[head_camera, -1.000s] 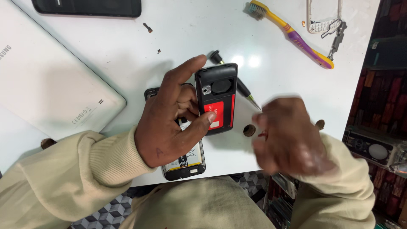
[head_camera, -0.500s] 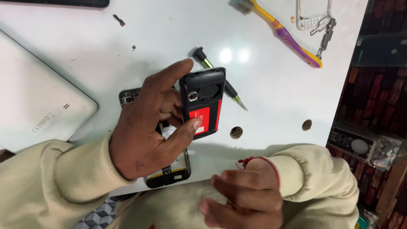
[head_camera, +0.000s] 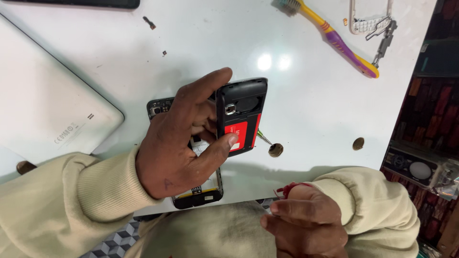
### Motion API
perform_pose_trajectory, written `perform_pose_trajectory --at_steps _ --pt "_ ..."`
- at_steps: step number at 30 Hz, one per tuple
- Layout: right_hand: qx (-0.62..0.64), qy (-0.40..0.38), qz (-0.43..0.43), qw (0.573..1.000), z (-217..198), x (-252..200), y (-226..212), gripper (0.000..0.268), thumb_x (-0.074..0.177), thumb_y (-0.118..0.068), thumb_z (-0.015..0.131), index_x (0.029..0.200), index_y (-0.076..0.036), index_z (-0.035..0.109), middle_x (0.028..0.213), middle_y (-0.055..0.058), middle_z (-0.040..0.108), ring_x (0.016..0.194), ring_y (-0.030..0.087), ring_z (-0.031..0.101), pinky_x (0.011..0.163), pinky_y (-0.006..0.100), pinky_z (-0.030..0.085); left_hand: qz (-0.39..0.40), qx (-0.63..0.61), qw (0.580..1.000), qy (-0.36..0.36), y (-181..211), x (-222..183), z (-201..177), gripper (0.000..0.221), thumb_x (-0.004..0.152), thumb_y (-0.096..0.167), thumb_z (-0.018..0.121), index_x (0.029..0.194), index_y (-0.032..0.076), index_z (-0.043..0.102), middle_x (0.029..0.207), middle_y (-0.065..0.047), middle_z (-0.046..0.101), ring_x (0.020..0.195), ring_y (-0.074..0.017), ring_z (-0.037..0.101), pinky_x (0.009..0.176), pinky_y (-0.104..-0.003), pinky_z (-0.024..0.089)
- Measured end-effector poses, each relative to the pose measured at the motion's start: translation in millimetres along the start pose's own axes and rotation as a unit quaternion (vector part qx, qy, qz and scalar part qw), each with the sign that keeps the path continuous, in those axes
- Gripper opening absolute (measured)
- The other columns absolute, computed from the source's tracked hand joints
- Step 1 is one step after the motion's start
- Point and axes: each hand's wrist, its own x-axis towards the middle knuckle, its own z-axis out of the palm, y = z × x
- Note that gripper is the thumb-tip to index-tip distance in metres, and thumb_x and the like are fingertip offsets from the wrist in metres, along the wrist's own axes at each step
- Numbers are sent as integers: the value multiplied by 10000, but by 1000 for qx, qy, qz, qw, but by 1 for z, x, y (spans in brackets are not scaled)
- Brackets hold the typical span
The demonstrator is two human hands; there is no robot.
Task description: The person disassembles a feature phone, removes the battery, and uses a screwdriver to adjust internal components. They then reassemble the phone, insert the battery, and test the keypad. Finally, they handle a white Samsung smartphone, removing its back cover.
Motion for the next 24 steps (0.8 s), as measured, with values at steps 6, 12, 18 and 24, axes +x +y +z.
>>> perform_pose_trajectory --at_steps 6,12,18,24 --pt "66 -122 97 986 -8 18 5 146 946 -53 613 831 -129 663 644 57 673 559 177 678 616 244 627 11 -2 1000 0 -1 -3 1 820 1012 -6 667 1634 76 139 1116 -121 763 999 -173 817 852 -291 659" --pt "22 -177 121 977 -6 29 6 151 1007 -166 620 880 -122 689 681 21 671 625 165 694 646 296 649 21 -5 1000 -2 2 0 0 803 1036 -7 662 1639 66 138 1138 -117 758 985 -154 818 856 -264 665" --pt "21 -147 68 987 -14 20 18 319 1065 -268 603 833 -56 661 649 23 612 551 174 687 586 299 639 6 -18 1000 5 9 7 2 750 950 -52 636 1531 27 167 1140 -171 741 1018 -217 801 802 -297 644" --pt "-68 -56 22 996 -5 7 7 277 968 -236 636 735 -89 611 581 30 563 441 165 650 513 268 590 11 -16 1000 1 10 9 2 754 956 -44 638 1532 31 158 1146 -161 738 1015 -210 797 814 -297 656"
